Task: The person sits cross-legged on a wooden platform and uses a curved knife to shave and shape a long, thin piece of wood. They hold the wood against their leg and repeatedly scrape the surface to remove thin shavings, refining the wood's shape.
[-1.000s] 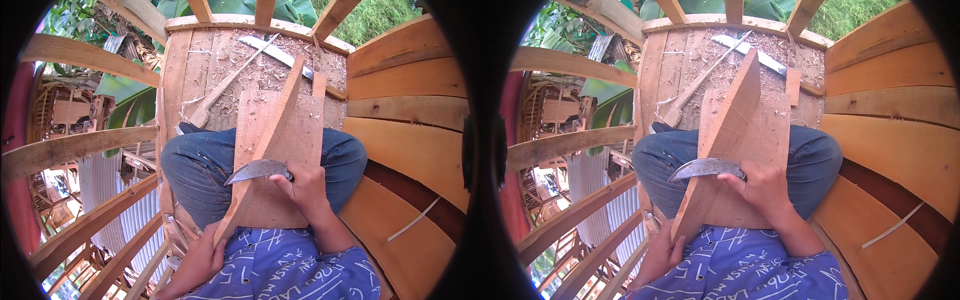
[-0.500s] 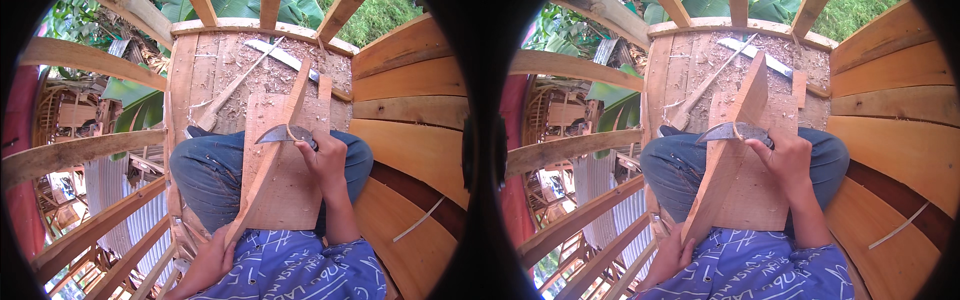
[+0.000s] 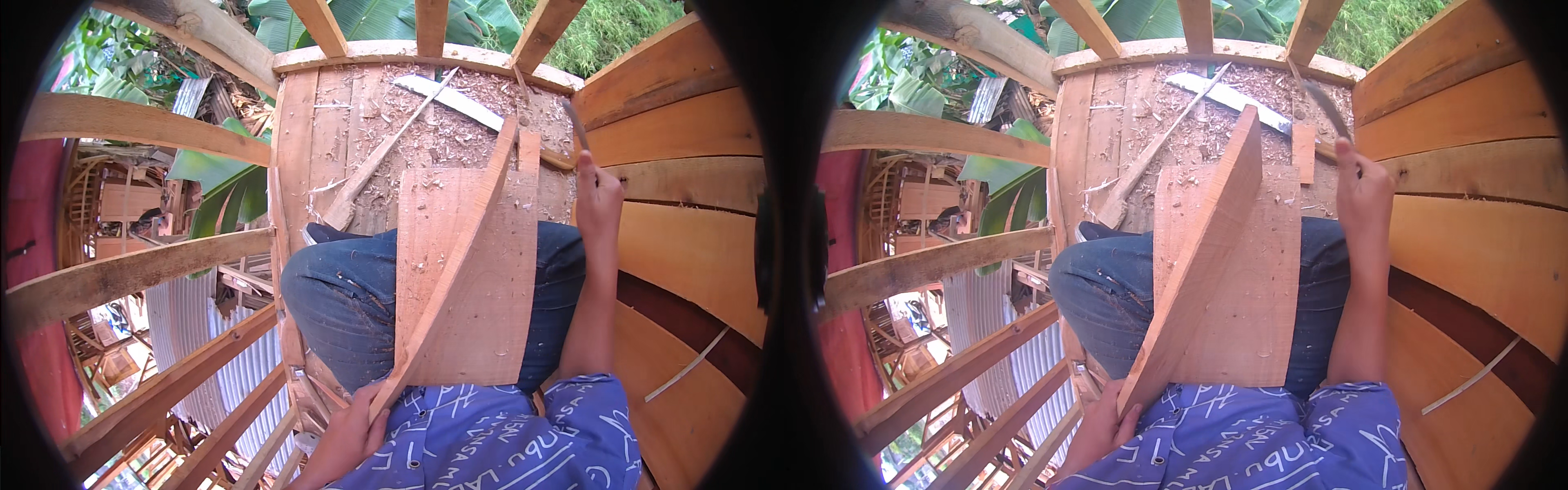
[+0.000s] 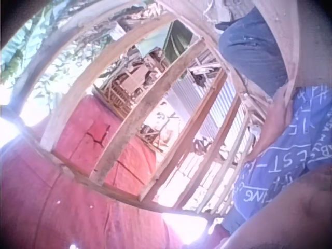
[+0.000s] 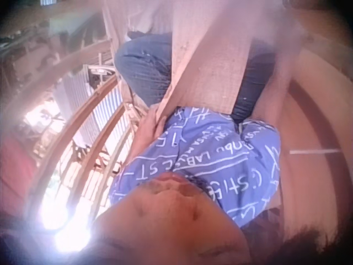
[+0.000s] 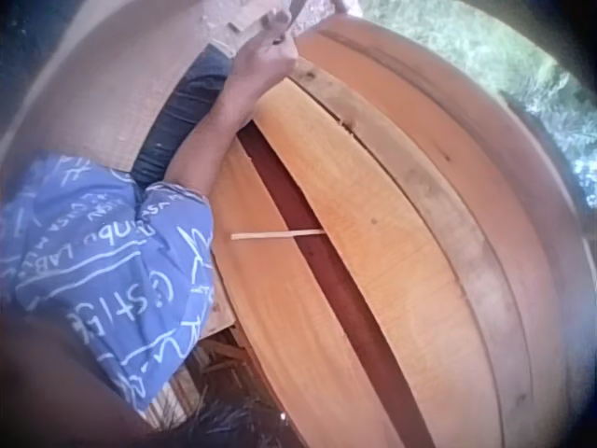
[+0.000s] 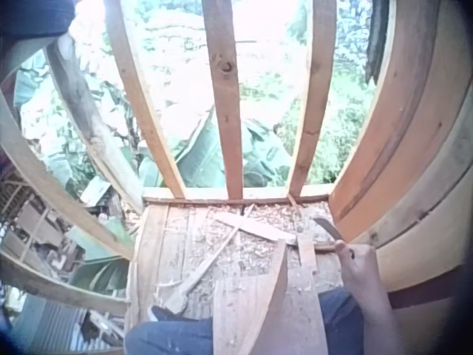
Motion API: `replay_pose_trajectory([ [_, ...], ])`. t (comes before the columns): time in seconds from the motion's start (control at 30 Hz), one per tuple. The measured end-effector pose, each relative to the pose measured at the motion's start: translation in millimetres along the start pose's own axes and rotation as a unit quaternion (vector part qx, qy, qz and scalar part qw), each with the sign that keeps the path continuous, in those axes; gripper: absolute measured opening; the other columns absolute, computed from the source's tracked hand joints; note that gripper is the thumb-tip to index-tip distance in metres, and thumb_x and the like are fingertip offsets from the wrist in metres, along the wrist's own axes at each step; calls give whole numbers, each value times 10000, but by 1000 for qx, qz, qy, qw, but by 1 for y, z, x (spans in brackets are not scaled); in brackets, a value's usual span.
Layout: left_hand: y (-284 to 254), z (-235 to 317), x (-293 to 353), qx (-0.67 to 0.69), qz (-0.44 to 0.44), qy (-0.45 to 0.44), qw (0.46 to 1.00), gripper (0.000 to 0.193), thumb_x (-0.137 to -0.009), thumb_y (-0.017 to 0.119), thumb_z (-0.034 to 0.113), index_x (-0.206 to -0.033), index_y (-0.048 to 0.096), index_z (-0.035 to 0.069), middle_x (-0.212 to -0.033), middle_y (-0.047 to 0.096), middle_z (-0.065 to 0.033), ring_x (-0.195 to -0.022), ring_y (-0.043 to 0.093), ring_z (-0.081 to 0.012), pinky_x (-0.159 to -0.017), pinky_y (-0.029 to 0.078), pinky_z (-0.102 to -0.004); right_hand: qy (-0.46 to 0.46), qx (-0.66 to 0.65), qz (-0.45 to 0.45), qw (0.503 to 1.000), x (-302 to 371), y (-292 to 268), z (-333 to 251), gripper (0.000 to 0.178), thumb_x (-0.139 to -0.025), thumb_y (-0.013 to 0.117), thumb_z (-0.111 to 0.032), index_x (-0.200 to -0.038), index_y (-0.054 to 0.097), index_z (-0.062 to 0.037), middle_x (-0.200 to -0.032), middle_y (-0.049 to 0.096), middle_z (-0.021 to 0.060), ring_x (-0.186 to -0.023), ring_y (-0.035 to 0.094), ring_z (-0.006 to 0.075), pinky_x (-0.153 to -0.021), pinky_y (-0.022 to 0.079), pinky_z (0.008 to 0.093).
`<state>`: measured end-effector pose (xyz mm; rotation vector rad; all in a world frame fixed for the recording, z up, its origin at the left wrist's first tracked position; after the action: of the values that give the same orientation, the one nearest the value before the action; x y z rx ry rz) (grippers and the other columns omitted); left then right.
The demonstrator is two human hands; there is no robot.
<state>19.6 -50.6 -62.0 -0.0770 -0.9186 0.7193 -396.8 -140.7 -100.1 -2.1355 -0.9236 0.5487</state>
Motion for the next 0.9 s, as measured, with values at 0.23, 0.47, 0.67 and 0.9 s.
replay_pose_trajectory([
  [0.23,-4,9,-4,-23,17,-40,999,349,-875,577,133,-1175,454,5,-864,649,-255,-817,648,-425,-704,501,-411,-160,4,-147,976,104,32,-83,539,-788,651,-536,-610,557,-36,-547,537,147,-511,567,313,-450,409,389],
  [0.47,-5,13,-1,-38,34,-74,996,355,-867,571,111,-1180,452,-7,-840,654,-253,-791,654,-417,-685,507,-403,-202,39,-94,974,80,35,-88,572,-771,636,-582,-583,527,-53,-519,522,118,-468,546,294,-432,403,372],
  [0.67,-5,11,-2,-16,19,-90,996,386,-872,564,100,-1216,428,-11,-884,650,-255,-814,656,-405,-713,503,-399,-195,52,-95,975,70,40,-87,601,-785,609,-599,-600,510,-35,-542,503,133,-500,537,323,-457,399,390],
  [0.9,-3,-5,-2,-32,5,-60,998,399,-876,561,109,-1227,415,-12,-883,643,-272,-834,655,-403,-723,499,-409,-204,52,-93,973,58,47,-88,626,-782,596,-619,-605,502,-25,-553,498,141,-515,535,340,-463,388,395],
])
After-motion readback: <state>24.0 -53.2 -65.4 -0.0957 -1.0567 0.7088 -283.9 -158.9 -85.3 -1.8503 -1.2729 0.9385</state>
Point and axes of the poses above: each hand's wrist, its own x-axis away from the middle knuckle, its own y-axis out of the palm, z = x × y, the point moved 9 cm from there along -x, towards the middle knuckle
